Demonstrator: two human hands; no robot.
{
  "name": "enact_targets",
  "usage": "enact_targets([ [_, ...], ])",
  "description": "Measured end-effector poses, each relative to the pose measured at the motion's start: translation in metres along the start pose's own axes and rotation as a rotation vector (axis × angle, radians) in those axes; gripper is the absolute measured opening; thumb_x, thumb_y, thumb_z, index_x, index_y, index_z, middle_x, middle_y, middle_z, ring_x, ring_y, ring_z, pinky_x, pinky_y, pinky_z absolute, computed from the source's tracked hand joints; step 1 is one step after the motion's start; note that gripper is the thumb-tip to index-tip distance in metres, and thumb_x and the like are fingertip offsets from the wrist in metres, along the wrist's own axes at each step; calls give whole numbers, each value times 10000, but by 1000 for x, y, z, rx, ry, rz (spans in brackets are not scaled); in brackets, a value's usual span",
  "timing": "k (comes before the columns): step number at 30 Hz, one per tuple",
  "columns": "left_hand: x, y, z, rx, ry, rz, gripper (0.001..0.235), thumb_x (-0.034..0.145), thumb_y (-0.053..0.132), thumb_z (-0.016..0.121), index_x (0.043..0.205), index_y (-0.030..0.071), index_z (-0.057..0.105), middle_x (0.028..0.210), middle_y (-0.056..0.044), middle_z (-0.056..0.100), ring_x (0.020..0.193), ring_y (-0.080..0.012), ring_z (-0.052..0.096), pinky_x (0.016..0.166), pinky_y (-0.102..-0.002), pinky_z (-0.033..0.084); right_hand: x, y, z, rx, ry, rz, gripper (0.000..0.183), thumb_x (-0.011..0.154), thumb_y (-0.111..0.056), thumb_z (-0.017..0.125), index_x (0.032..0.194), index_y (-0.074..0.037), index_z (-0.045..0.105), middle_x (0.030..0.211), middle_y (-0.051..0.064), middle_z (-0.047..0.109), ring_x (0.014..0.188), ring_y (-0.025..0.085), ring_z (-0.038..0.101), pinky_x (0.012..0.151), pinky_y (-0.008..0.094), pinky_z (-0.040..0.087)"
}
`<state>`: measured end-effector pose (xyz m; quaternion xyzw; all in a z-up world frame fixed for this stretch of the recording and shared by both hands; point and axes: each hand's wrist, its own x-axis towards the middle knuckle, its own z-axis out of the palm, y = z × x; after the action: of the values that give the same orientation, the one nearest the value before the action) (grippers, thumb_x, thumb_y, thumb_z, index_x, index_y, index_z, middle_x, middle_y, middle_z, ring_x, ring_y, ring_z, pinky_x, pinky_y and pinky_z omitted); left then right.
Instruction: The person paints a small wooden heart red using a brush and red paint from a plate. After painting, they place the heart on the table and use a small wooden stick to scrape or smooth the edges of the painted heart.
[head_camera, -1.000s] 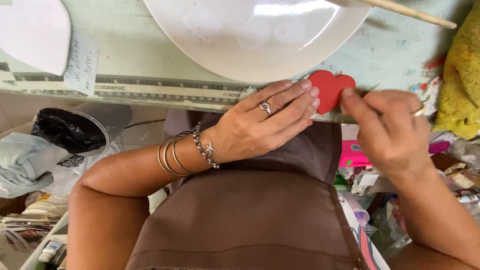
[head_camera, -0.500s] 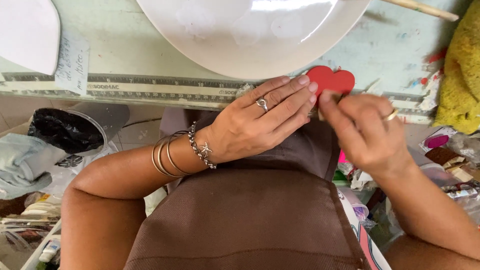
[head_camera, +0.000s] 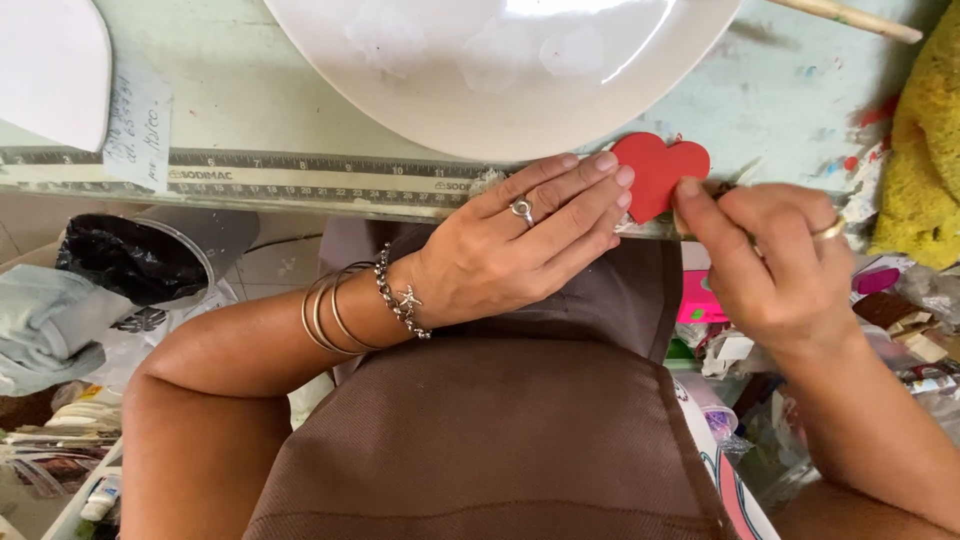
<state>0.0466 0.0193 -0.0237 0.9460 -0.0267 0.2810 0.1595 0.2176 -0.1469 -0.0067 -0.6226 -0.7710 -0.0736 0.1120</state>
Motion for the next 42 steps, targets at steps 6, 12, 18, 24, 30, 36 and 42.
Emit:
enact_targets([
  [6,1,0,1,-8,13,-5,141,965,146,611,1003,32,685,1131,-89,591,1067,-197,589,961,-299,478,10,-6,-9,98,-16,-5,178,872,81,759,1023,93,665,871,125,546,711,220,529,641,326,556],
  [12,1,1,0,-7,4,-3,153,969,154,609,1024,31,682,1141,-88,593,1073,-194,590,972,-302,462,9,-2,7,-66,70,-1,176,890,20,823,995,67,690,853,117,562,696,203,505,461,249,459],
  [18,0,1,2,-8,25,-21,119,956,162,662,971,54,709,1133,-88,597,1067,-195,593,968,-297,468,1,7,4,8,50,20,147,897,37,809,996,67,704,852,117,549,697,219,499,536,290,475],
  [24,1,1,3,-16,24,-19,132,954,168,656,981,44,694,1118,-91,606,1064,-205,590,967,-307,463,1,0,8,-200,41,18,240,917,-62,832,1074,-23,655,869,65,578,675,166,541,430,231,432],
  [30,1,2,2,-23,37,-16,107,942,152,677,966,50,700,1112,-91,606,1058,-203,592,960,-305,474,2,5,10,-150,58,74,147,959,-1,776,1074,-12,685,886,94,574,693,218,551,492,284,429],
  [36,1,1,2,-11,21,-14,124,956,159,650,981,48,700,1128,-90,598,1067,-202,590,969,-303,467,1,6,0,10,30,62,109,928,42,776,1013,45,707,877,118,553,692,225,520,524,291,463],
  [42,1,2,3,-12,31,-11,134,946,179,679,963,47,701,1116,-85,599,1060,-200,592,964,-305,472,16,0,3,-12,64,63,174,920,41,794,1054,25,685,907,102,545,706,208,549,521,283,481],
])
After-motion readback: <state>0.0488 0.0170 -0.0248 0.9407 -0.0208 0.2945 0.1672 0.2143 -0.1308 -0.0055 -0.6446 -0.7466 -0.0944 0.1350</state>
